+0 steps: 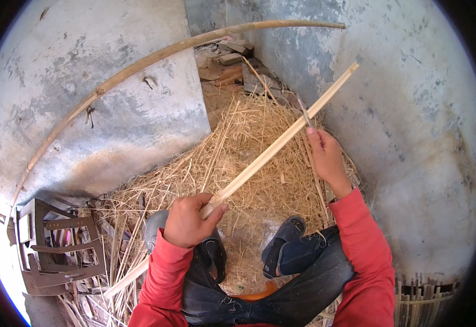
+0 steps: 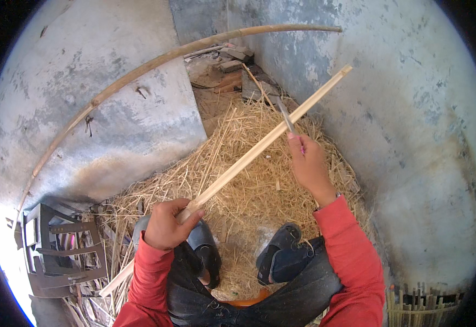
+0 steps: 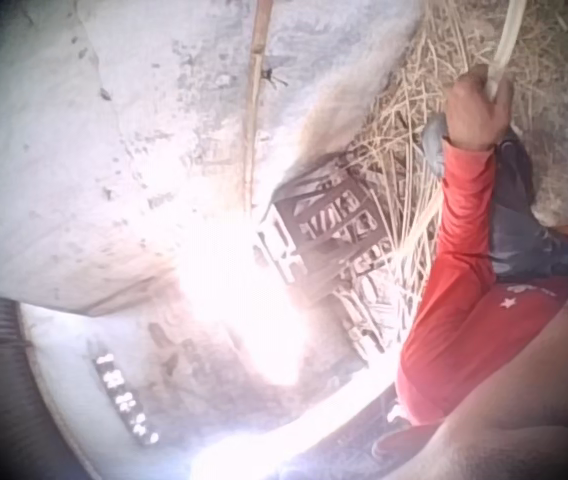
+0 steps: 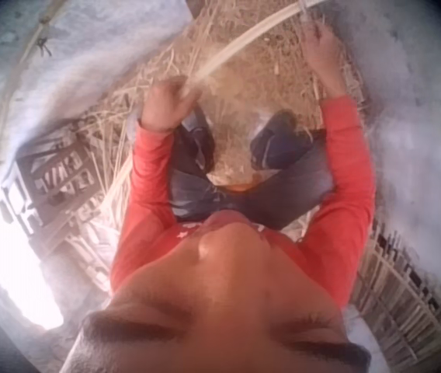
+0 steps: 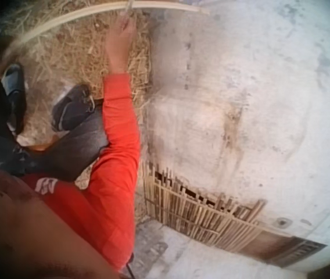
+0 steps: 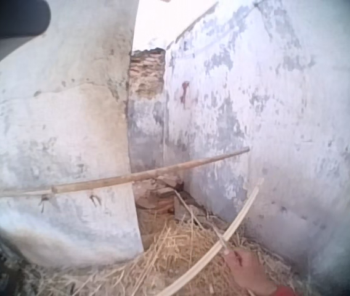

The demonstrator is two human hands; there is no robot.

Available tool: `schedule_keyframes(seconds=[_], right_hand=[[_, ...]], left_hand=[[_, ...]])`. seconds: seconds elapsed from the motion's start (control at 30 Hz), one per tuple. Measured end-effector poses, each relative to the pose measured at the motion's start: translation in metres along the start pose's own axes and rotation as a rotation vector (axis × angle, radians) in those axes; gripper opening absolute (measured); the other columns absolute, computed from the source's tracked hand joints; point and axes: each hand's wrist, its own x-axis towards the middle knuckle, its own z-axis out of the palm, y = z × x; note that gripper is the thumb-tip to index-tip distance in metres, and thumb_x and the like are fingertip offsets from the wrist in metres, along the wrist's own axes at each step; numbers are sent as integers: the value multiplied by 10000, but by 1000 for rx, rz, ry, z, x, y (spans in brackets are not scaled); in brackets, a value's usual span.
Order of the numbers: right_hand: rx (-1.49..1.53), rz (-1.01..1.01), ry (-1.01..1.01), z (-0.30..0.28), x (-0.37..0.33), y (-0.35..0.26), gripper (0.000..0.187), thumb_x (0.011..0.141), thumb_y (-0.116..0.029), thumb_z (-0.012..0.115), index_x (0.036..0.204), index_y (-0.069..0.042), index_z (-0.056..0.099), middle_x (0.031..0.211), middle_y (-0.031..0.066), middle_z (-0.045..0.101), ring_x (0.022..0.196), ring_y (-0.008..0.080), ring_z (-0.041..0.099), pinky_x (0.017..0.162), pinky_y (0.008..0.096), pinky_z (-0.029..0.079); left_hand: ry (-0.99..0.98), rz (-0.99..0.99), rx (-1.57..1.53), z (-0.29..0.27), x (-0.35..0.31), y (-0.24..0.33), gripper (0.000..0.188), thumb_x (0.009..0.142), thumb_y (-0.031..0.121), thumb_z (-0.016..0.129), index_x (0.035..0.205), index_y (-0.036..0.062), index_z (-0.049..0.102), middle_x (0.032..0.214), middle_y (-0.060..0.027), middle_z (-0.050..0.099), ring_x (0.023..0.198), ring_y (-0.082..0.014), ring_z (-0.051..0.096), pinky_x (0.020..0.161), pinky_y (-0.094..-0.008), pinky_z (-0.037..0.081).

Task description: The person shaves a bamboo strip using a small knife, removing outer layers and smoothing the surface.

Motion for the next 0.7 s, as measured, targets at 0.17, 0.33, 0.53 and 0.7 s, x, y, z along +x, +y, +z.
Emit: schedule_keyframes(seconds=[0.17,0.33,0.53,0.7], right_hand=[[130,-84,97,-1,-13,-14,402,1082,-352,558,887,-3,590,655,65,514,613,166,462,575,378,375],[128,-175,177,0,-20,-30,309,1065,-280,598,894,-24,562,651,52,479,602,154,430,568,360,363],[164,-211,110,5,-28,-39,268,1025,-236,646,889,-29,544,691,79,498,605,202,469,572,382,378],[115,-311,-77,16,-37,-37,277,942,-207,720,892,-4,539,750,158,519,650,342,503,625,449,406]], left_hand=[[-14,38,-40,-3,-1,3,290,896,261,801,832,-7,713,570,-160,535,492,-223,564,512,-376,437],[-56,32,-6,-1,1,2,318,897,315,795,860,8,725,625,-212,613,577,-375,648,555,-432,508],[-122,65,19,2,0,-4,309,893,307,805,1007,21,778,676,-188,656,575,-322,668,569,-390,517],[-191,170,87,5,1,-7,341,883,344,813,1042,44,783,703,-198,679,630,-366,696,596,-415,547]])
